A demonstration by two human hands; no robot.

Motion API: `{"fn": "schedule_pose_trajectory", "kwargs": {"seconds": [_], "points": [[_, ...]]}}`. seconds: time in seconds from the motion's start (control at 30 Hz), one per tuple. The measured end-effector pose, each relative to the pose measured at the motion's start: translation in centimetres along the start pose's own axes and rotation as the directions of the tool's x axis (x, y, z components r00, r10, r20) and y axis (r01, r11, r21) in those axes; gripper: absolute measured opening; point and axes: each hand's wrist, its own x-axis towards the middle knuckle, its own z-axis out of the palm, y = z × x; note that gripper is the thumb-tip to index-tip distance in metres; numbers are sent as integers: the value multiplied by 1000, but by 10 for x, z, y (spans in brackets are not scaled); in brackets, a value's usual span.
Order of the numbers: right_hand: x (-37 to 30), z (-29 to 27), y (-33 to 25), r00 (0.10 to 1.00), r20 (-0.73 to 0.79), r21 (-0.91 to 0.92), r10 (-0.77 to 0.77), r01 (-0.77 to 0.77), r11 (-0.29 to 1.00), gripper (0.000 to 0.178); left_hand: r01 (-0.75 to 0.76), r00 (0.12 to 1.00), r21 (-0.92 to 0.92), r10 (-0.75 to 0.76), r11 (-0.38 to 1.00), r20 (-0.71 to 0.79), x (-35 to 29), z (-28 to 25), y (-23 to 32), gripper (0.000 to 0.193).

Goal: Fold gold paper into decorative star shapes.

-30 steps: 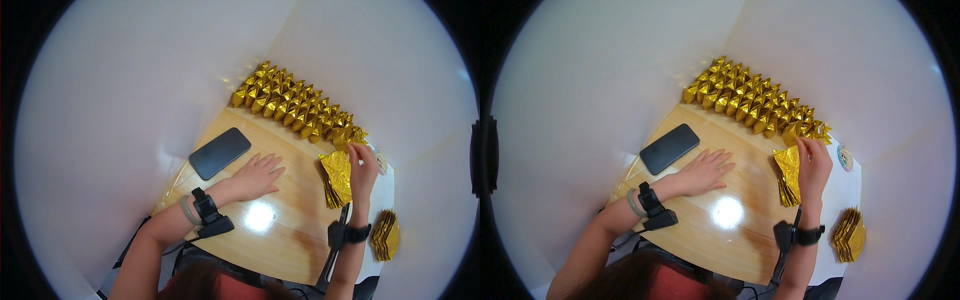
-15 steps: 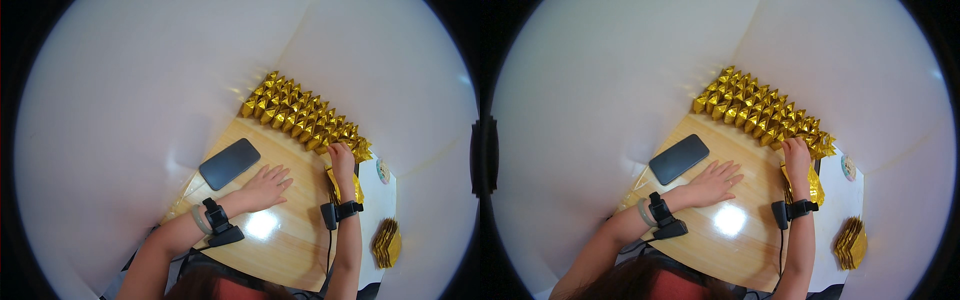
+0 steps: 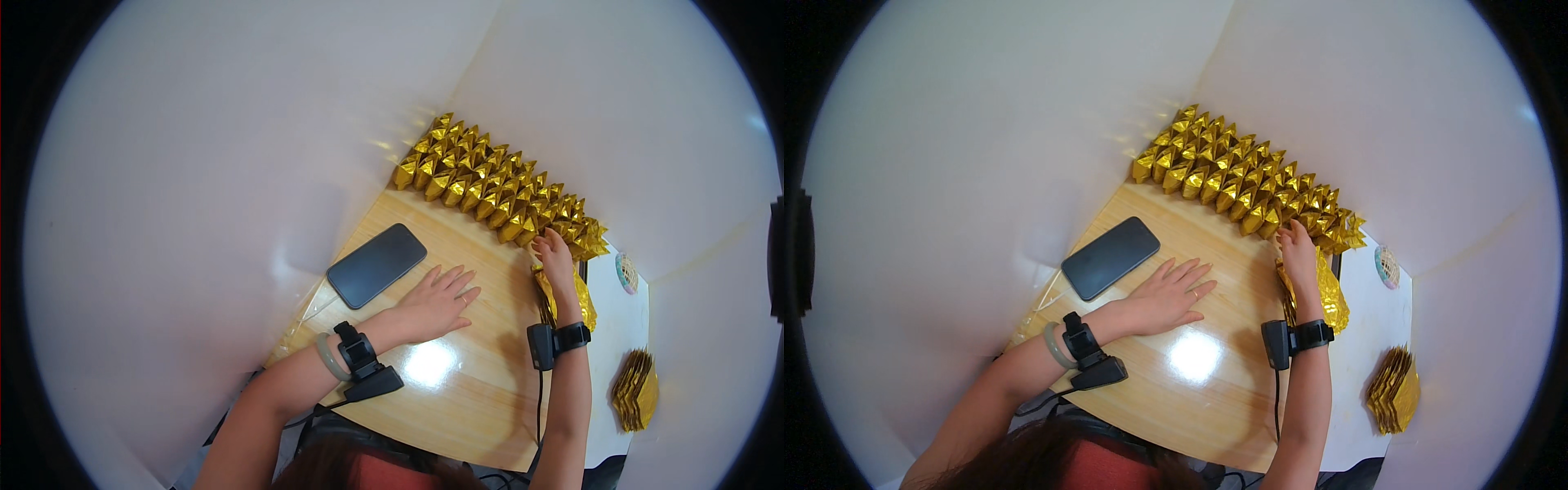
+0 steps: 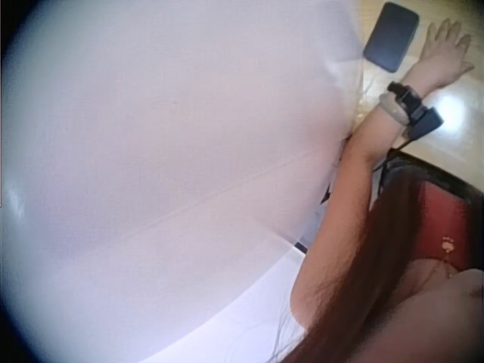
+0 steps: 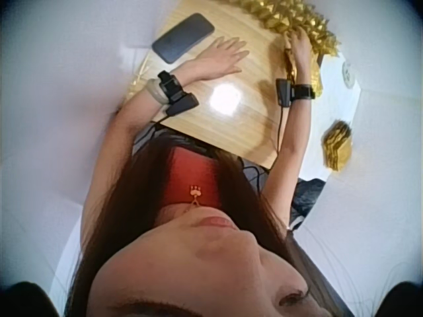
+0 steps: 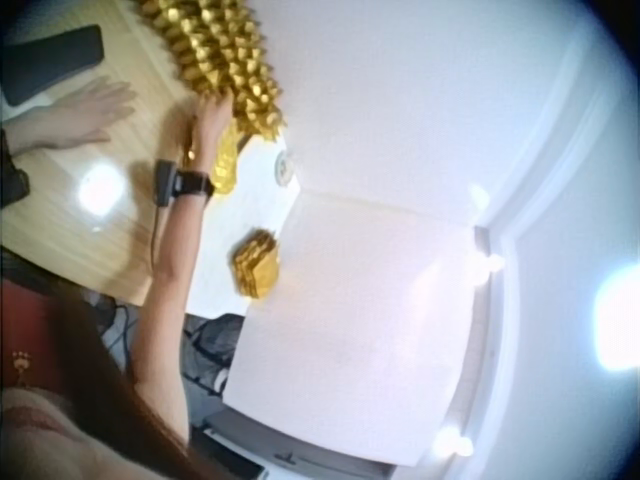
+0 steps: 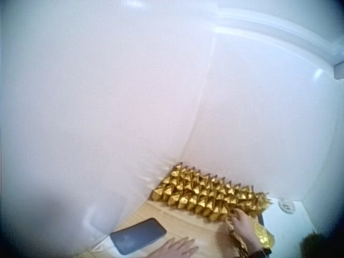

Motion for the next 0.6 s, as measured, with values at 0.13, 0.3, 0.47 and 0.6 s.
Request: {"fn": "schedule_pose_trajectory", "kwargs": {"seconds": [0.13, 0.3, 0.47, 0.6], "points": [[-17, 1, -26, 999, -37, -240, 40, -48, 970, 41, 9, 1000, -14, -9, 1000, 2, -2, -2, 0, 60], [-36, 12, -54, 949, -148, -546, -278, 156, 823, 21, 12, 1000, -19, -12, 1000, 2, -2, -2, 1, 60], [-35, 31, -65, 980, 60, -414, -188, 196, 889, 17, 20, 1000, -49, -21, 999, -5, -2, -2, 0, 58], [-35, 38, -50, 966, 40, -391, -256, 251, 886, 20, 19, 1000, -30, -19, 999, 13, 0, -1, 2, 61]]}}
